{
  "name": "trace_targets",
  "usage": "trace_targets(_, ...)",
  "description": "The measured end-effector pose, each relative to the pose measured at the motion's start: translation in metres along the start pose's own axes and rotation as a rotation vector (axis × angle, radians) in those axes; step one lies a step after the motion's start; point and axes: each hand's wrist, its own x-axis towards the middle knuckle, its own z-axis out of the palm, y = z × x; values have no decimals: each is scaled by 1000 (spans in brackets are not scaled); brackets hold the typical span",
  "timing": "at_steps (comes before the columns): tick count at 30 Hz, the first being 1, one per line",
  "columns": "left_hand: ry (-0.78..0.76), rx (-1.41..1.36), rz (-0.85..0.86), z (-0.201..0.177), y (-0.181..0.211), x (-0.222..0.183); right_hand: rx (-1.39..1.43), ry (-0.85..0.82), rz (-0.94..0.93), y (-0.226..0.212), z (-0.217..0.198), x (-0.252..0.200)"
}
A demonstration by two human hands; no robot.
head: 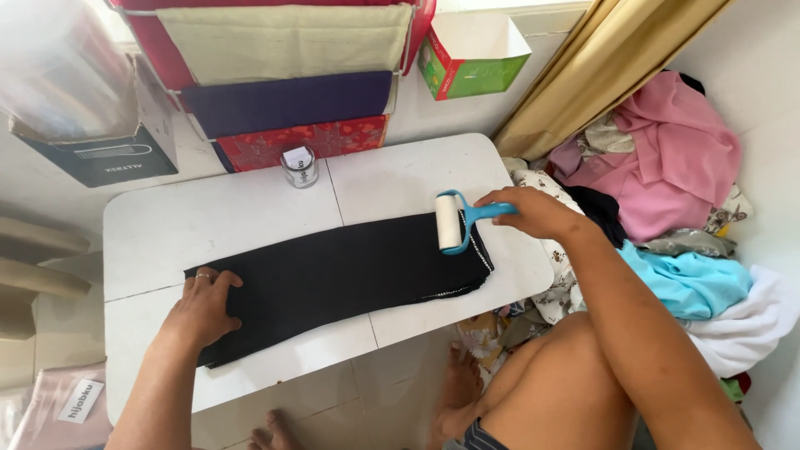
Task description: Using a lint roller to remove lint and dust from a piece of black fabric on a table before folding it.
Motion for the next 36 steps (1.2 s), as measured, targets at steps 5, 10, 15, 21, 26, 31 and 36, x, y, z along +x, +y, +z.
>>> trace_targets(5, -16, -90, -3, -11, -1, -6, -168, -34, 68, 49, 11, 26)
trace_targets(10, -11, -125, -5, -10, -14, -11, -403, 42, -12, -3, -5, 3)
trace_targets(15, 42, -53, 29, -10, -28, -10, -216, -69, -126, -75, 21, 7)
trace_targets(21, 9, -223, 9, -30, -42, -21, -429, -132, -214, -114, 47, 29)
trace_targets(26, 47, -340, -2, -74, -53, -47, -584, -152, -355, -181, 63, 35)
trace_targets(31, 129, -435, 25, -91, -70, -47, -599, -133, -470, -250, 95, 54)
trace_targets(36, 164, -407, 22, -85, -78, -33, -406, -146, -598, -325, 140, 70)
